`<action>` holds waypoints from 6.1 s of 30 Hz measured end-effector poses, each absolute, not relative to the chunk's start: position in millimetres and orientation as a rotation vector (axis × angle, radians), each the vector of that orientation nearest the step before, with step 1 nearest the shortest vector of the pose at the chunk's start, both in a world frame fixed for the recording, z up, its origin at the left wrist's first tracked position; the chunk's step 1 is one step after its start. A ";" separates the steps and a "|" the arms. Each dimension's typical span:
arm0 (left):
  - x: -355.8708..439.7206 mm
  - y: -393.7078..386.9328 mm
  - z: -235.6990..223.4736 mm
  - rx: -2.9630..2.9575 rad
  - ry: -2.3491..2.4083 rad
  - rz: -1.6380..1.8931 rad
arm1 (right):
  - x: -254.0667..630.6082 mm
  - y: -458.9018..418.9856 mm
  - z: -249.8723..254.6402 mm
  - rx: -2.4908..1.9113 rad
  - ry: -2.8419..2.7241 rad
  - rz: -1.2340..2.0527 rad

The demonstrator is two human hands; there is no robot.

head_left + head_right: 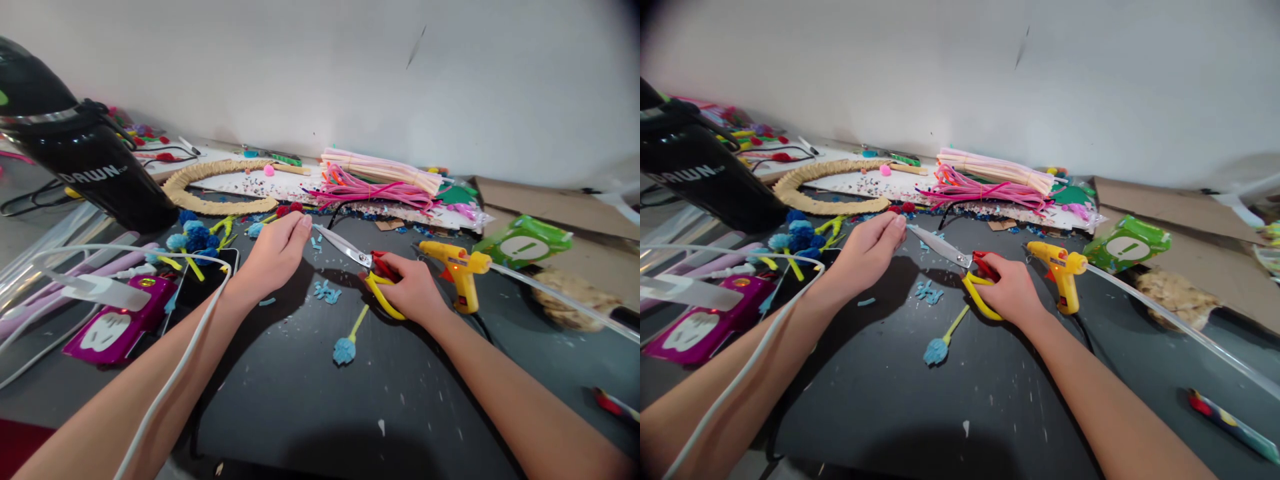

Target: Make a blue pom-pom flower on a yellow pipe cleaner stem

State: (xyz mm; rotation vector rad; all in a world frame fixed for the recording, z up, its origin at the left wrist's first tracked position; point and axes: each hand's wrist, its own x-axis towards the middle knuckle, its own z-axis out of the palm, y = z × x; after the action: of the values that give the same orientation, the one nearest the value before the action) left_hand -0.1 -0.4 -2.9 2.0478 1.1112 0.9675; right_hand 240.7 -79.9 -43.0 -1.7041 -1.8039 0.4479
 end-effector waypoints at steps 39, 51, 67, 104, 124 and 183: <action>0.5 -1.8 -0.4 2.051 1.137 0.979 | 239.1 -80.6 -40.5 -1.701 -1.786 0.442; 0.3 -1.4 -1.3 2.006 1.129 0.995 | 239.9 -81.4 -41.3 -1.703 -1.794 0.468; 0.8 -0.9 -0.9 2.051 1.137 0.962 | 240.5 -79.8 -43.2 -1.686 -1.789 0.460; 0.5 -2.2 -0.3 2.011 1.149 0.986 | 238.4 -80.9 -39.1 -1.712 -1.785 0.454; 0.7 -2.2 0.8 2.063 1.141 0.948 | 243.2 -78.2 -44.3 -1.674 -1.798 0.449; 5.4 28.5 -44.5 2.532 1.210 0.722 | 241.3 -77.4 -43.2 -1.588 -1.662 0.461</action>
State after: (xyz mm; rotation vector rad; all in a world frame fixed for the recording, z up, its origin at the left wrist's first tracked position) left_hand 5.4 28.5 -44.5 2.5322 1.2101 0.7216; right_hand 241.3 -77.4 -43.2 -1.5880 -1.6618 0.4609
